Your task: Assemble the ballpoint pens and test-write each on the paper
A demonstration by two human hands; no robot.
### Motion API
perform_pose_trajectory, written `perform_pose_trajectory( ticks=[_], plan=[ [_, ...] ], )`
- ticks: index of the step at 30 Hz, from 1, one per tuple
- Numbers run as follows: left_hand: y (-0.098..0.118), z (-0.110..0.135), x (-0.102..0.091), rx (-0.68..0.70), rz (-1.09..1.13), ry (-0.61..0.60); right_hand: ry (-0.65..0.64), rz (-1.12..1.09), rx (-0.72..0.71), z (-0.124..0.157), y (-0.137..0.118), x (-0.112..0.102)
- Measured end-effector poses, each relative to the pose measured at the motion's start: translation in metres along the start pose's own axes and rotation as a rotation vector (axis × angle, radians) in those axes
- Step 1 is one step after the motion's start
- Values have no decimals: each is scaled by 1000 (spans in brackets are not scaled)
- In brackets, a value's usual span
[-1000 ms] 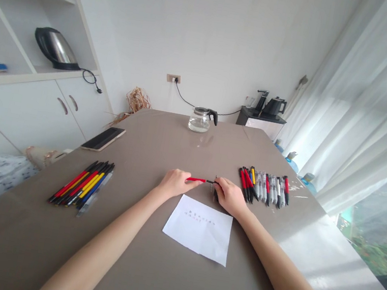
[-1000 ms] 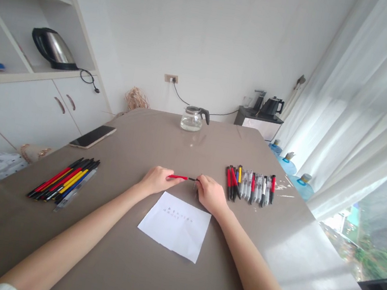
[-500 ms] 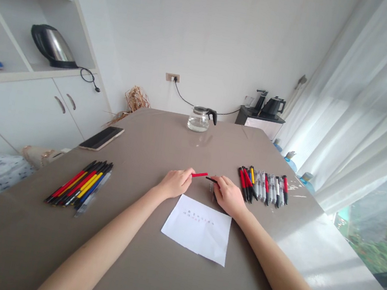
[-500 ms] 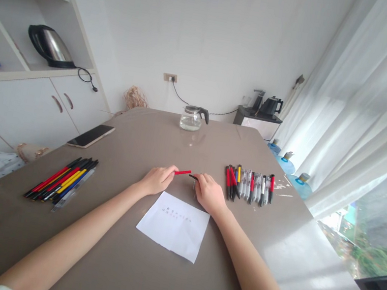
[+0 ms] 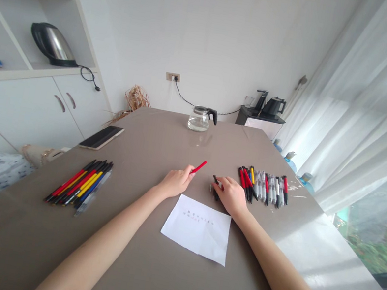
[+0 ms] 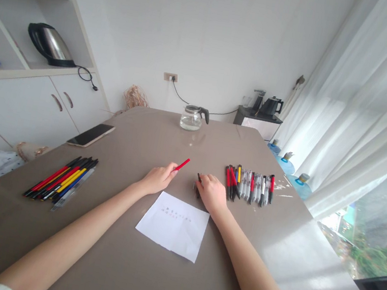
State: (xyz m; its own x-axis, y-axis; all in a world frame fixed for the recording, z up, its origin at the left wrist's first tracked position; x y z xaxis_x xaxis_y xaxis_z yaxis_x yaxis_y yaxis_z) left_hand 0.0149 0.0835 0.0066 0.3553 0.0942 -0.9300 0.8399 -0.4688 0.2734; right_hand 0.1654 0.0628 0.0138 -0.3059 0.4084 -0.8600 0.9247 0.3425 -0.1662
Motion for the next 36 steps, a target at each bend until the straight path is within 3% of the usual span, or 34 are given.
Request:
perform_pose_trajectory(
  ticks=[7,13,17,26,36],
  plan=[
    [0,0,-2,-26,45,2,-16,-14,47,-2,3,3],
    [3,-6,1,-51,427,61,-28,-22,58,-2,5,4],
    [11,-8,12,-44,609,-1,-36,-15,61,-1,4,4],
    [0,-11,22,-91,760,-8,14,3,62,-1,1,-5],
    [-18,-13,15,-159,825,89,51,-34,112,-1,6,-7]
  ],
)
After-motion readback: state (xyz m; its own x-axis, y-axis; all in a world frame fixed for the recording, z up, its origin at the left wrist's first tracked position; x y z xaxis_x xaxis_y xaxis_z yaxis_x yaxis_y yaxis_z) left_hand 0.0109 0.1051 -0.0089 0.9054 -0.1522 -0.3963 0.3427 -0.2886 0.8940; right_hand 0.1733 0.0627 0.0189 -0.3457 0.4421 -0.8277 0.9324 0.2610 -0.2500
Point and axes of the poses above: each hand's wrist, its own z-axis away from the middle knuckle, its own x-axis out of the palm, y = z × x, the point moved 9 cm from there along -z, towards the middle knuckle, and after that the axes turned 1 degree about y, right-handed, at the moved point
